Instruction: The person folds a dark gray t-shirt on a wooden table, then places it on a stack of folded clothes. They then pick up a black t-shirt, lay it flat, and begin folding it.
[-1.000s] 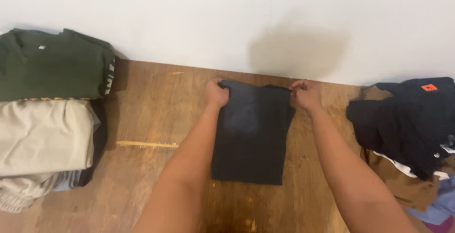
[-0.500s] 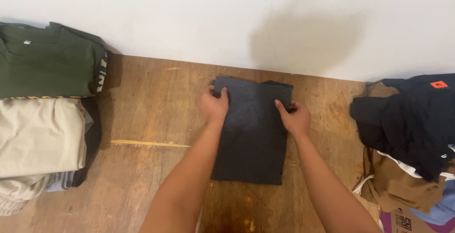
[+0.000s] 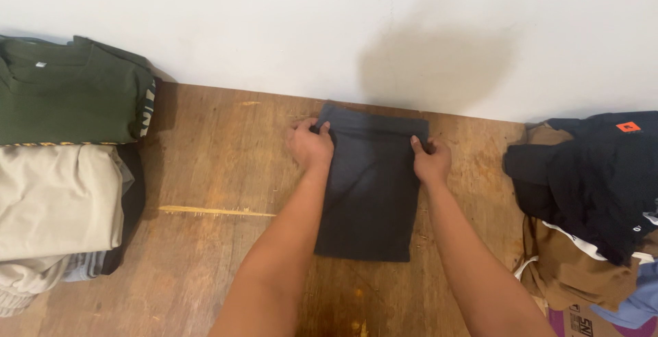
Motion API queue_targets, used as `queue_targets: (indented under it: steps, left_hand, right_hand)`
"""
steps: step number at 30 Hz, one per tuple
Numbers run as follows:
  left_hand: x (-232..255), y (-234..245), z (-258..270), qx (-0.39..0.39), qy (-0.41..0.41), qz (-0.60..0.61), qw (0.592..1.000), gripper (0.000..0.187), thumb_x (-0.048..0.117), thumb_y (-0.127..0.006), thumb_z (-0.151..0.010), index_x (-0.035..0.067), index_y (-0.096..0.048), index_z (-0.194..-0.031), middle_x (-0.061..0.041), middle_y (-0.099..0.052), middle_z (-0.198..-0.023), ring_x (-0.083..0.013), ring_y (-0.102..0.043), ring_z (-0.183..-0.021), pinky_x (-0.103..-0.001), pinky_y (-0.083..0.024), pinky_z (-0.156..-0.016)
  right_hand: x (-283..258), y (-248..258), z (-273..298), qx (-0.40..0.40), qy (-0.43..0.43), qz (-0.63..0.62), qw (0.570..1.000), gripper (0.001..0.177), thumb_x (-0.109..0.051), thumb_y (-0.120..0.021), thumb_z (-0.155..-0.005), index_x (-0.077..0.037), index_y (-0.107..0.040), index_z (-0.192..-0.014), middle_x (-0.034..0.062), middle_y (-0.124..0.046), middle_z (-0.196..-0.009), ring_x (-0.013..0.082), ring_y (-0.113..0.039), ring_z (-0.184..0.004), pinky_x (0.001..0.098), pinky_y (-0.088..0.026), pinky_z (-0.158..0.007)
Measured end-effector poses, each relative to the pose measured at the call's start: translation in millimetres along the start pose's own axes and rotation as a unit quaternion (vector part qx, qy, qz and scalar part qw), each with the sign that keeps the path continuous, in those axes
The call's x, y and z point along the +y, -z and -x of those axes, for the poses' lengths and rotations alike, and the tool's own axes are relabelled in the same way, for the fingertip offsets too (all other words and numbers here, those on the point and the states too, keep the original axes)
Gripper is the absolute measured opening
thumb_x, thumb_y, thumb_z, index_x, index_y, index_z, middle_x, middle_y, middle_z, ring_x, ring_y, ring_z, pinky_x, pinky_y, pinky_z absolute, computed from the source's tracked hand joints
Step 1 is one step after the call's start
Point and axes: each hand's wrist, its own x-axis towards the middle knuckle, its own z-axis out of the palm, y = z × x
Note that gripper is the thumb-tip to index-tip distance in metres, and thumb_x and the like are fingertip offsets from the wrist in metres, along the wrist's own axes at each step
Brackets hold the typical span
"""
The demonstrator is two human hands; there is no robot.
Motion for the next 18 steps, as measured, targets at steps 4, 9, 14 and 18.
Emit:
queue_targets:
  steps: [4, 9, 14, 18]
  left_hand:
    - [-6, -7, -8, -0.068, 0.126, 0.023, 0.989, 0.027, 0.023, -0.085, -0.08, 0.009, -0.077, -0.102, -0.018, -0.069, -0.114, -0.0372, -0.067, -0.106, -0.046, -0.053, -0.09]
    - [-16, -12, -22, -0.125, 0.171, 0.087, 0.973, 0.029, 0.017, -0.082, -0.079, 0.007, -0.07, -0.102, -0.016, -0.075, -0.113, -0.0333, -0.072, -0.106, -0.043, -0.055, -0.09]
    - [-32, -14, -39, -0.145, 0.113, 0.02, 0.983, 0.049, 0.024, -0.09, -0.071, 0.002, -0.069, -0.11, -0.02, -0.073, -0.108, -0.0356, -0.069, -0.103, -0.044, -0.053, -0.087]
    - [-42, -11, -55, -0.266, 0.088, -0.076, 0.957, 0.045, 0.032, -0.089, -0.077, 0.001, -0.077, -0.108, -0.02, -0.073, -0.111, -0.0343, -0.07, -0.108, -0.042, -0.055, -0.091]
  right_hand:
    - [-9, -12, -7, -0.047, -0.145, -0.041, 0.987, 0.038, -0.028, -0.085, -0.086, 0.002, -0.068, -0.102, 0.014, -0.071, -0.094, 0.0213, -0.065, -0.084, 0.0351, -0.052, -0.078]
    - [-26, -13, -17, -0.047, -0.18, -0.115, 0.976, 0.043, -0.016, -0.088, -0.076, 0.0, -0.066, -0.109, 0.0124, -0.073, -0.106, 0.0211, -0.069, -0.096, 0.0328, -0.056, -0.083]
    - [-25, -9, -24, -0.093, -0.15, 0.025, 0.984, 0.06, -0.024, -0.09, -0.079, 0.001, -0.061, -0.126, 0.0172, -0.072, -0.119, 0.0275, -0.068, -0.111, 0.0368, -0.053, -0.094]
    - [-13, -15, -31, -0.194, -0.09, 0.125, 0.969, 0.061, -0.031, -0.086, -0.087, 0.0, -0.063, -0.134, 0.0202, -0.07, -0.126, 0.0326, -0.067, -0.116, 0.04, -0.051, -0.099]
